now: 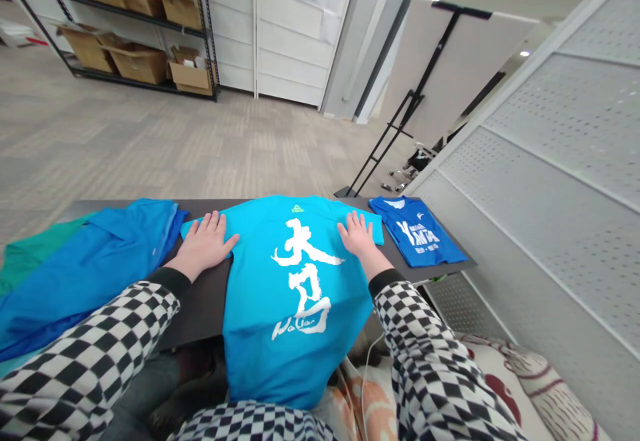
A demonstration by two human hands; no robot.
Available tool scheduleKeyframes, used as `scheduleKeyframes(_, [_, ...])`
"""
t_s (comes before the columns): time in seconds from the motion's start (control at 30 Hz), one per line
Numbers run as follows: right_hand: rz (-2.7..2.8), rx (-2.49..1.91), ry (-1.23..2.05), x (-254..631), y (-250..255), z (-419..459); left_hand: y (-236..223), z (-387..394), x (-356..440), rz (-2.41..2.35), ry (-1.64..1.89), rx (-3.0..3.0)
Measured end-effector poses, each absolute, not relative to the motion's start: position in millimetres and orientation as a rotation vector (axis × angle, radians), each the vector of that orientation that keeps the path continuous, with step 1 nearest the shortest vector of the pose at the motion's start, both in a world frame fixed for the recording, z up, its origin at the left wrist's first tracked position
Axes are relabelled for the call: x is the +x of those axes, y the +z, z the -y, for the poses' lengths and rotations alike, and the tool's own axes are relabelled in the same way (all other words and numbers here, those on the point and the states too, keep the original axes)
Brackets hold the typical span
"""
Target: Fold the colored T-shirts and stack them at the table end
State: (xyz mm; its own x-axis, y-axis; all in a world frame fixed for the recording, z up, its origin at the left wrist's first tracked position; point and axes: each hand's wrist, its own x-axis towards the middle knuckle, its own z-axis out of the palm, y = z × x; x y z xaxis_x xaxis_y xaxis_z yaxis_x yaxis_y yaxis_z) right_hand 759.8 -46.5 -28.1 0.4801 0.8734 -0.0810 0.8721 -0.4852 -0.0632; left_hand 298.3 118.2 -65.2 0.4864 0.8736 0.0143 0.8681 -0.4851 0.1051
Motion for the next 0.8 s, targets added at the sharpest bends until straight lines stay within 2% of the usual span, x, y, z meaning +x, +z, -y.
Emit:
scheduleKeyframes(0.2, [1.648, -2.776, 0.175, 787, -65, 70, -66, -119, 297, -1.543, 0.055, 2.620])
scheduleKeyframes(0.33, [1.655, -2.768, 0.220, 789, -62, 68, -59, -123, 297, -1.536, -0.010, 2.593])
scheduleKeyframes(0.47, [1.699, -2.757, 0.185, 778, -45, 65, -31, -129, 316, -1.609, -0.182, 2.490])
scheduleKeyframes(0.6, [1.829, -2.578, -0.001, 737, -34, 57, -7, -105, 369, -1.529, 0.170, 2.625])
scheduleKeyframes(0.67, [1.903, -2.501, 0.018, 713, -35, 54, -11, -82, 397, -1.305, 0.261, 2.702])
scheduleKeyframes(0.8, [1.969, -2.474, 0.156, 686, -48, 55, -42, -42, 429, -1.087, 0.148, 2.683])
